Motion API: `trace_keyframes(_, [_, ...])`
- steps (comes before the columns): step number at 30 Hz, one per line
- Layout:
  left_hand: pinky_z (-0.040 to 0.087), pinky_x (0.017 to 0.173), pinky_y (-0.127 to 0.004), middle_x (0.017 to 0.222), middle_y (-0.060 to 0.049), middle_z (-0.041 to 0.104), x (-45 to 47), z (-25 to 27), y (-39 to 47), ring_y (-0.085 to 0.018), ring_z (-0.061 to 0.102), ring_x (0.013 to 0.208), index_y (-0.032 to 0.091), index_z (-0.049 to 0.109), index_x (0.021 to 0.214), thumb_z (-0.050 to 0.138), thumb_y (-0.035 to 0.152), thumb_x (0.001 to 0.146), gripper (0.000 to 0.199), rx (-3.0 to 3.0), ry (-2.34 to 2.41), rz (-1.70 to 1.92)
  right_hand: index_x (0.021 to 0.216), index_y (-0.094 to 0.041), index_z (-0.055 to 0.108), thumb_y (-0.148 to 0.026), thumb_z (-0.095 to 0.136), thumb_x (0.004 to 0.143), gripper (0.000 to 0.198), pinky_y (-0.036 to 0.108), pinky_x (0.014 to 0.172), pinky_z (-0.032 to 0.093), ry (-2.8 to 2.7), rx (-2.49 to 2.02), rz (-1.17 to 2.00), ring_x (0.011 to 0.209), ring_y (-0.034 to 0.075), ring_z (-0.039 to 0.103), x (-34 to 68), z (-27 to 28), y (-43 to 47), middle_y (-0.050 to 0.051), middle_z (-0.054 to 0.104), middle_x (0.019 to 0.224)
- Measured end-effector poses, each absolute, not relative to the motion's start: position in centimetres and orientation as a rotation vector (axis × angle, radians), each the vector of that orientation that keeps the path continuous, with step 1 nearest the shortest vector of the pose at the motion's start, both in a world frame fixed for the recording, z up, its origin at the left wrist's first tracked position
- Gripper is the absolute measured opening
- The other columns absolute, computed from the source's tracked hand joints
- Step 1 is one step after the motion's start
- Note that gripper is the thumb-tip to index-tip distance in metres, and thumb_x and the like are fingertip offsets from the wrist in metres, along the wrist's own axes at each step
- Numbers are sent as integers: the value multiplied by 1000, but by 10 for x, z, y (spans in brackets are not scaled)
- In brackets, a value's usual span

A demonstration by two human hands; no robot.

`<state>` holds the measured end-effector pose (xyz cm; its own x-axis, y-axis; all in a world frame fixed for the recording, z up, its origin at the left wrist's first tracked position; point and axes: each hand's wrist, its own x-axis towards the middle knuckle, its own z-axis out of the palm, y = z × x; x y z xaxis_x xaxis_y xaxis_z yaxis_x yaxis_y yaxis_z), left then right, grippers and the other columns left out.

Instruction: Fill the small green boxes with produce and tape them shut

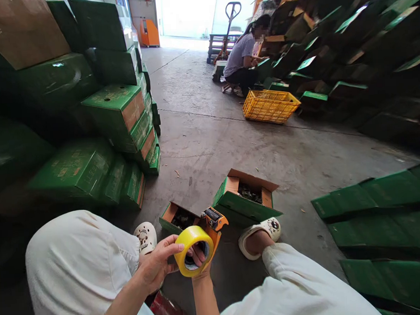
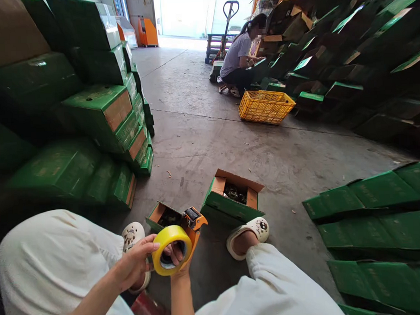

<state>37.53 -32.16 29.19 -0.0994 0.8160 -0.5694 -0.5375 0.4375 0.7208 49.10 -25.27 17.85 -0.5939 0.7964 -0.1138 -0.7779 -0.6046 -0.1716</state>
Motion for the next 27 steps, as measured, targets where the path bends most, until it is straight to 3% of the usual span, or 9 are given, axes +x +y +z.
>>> trace_keyframes(5, [50, 77, -30, 101, -6, 71, 377, 291, -322, -22, 59, 97, 23, 68, 91, 81, 42, 74, 29, 263, 1237, 1151, 75, -18, 71, -51, 77, 91, 37, 20, 58, 49, -156, -157, 2242, 36, 3, 10, 495, 182, -252, -17, 19, 40])
trace_keyframes(14, [50, 78, -31, 102, -7, 76, 385, 297, -321, -26, 66, 102, 21, 71, 93, 80, 48, 73, 35, 294, 1246, 1152, 74, -18, 71, -55, 77, 89, 40, 21, 58, 49, -191, -189, 2260, 38, 4, 9, 497, 179, -254, -16, 19, 40])
trace_keyframes(18, [50, 78, -31, 101, -7, 76, 388, 295, -322, -27, 67, 104, 19, 70, 95, 75, 65, 77, 50, 279, 1275, 1161, 73, -19, 70, -56, 72, 93, 42, 23, 57, 49, -214, -189, 2273, 36, 5, 10, 498, 176, -255, -16, 22, 39])
trace_keyframes(21, [49, 79, -31, 108, -9, 76, 383, 289, -323, -28, 66, 110, 19, 69, 108, 65, 80, 79, 67, 240, 1352, 1186, 72, -21, 69, -56, 71, 94, 42, 24, 54, 48, -206, -192, 2255, 34, 5, 11, 500, 175, -254, -15, 26, 37])
trace_keyframes(23, [49, 78, -31, 115, -9, 74, 375, 284, -325, -29, 65, 116, 22, 68, 117, 68, 81, 76, 72, 267, 1497, 1238, 70, -21, 68, -58, 71, 93, 44, 25, 54, 48, -206, -189, 2252, 34, 5, 13, 501, 174, -252, -15, 27, 36])
trace_keyframes(27, [50, 92, -34, 117, -11, 74, 358, 281, -332, -32, 63, 120, 21, 76, 109, 88, 64, 67, 61, 496, 1640, 1334, 63, -23, 62, -65, 74, 88, 51, 26, 58, 49, -246, -205, 2242, 34, 6, 18, 504, 174, -248, -14, 26, 35])
